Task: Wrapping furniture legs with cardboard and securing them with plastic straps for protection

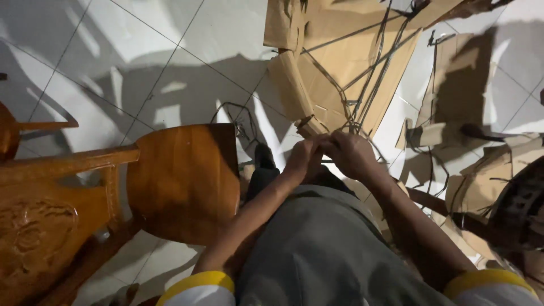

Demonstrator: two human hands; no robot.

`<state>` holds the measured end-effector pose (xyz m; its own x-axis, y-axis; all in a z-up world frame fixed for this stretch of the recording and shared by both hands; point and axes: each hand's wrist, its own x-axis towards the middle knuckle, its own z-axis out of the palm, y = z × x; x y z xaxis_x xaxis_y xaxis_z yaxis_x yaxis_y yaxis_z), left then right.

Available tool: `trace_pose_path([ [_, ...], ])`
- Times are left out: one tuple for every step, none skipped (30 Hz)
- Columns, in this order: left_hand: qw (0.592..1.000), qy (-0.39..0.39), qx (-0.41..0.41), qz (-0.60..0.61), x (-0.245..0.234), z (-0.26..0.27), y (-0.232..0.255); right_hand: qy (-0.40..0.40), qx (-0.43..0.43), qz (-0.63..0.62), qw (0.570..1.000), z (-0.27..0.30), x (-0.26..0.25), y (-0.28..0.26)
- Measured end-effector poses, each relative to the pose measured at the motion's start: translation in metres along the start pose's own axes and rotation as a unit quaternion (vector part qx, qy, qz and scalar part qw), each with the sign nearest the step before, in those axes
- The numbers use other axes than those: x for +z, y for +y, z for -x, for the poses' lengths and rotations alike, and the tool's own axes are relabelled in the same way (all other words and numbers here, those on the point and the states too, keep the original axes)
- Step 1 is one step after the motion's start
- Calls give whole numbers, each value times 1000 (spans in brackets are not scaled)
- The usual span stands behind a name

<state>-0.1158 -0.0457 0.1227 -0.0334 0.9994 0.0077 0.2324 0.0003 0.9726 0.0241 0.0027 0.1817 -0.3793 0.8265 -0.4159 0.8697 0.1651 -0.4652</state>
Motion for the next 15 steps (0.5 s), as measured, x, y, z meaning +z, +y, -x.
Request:
trace_pose_path([
  [989,-73,-114,-55,-4,-8,12,-10,-17,5,1000,-5,-4,-2],
  [957,-143,-226,-108,-8,-18,24,-21,-33,11,999,-10,-8,-5],
  [958,-140,-224,-111,4,-13,3,-18,-37,11,999,-16,-6,1],
  [972,-96,-193,-91,17,-8,-20,-29,-32,15,999,-23,-4,7],
  [982,-53,-165,-69,31,-1,-42,-45,-25,20,998,-26,-1,14],
  [982,-51,-166,-69,33,-2,-46,-46,-27,21,998,-30,-2,21],
  [985,-40,-137,-92,36,0,-51,-41,-61,6,997,-32,-2,27],
  [987,-30,-108,-115,38,3,-56,-37,-95,-9,995,-34,-1,32],
  [987,-25,-110,-117,36,4,-46,-38,-100,-9,994,-32,-9,27],
  [984,-40,-140,-105,34,5,-36,-59,-88,-41,994,-29,-17,21],
  [980,-55,-169,-95,31,3,-25,-77,-76,-73,991,-28,-28,15],
  [980,-51,-168,-98,33,-1,-31,-76,-82,-73,991,-33,-31,18],
  [971,-80,-181,-137,36,-2,-36,-97,-91,-88,987,-34,-32,21],
  [959,-110,-195,-175,39,-2,-42,-118,-101,-103,982,-35,-33,25],
  [958,-111,-195,-176,27,-6,-17,-118,-101,-104,982,-37,-39,24],
])
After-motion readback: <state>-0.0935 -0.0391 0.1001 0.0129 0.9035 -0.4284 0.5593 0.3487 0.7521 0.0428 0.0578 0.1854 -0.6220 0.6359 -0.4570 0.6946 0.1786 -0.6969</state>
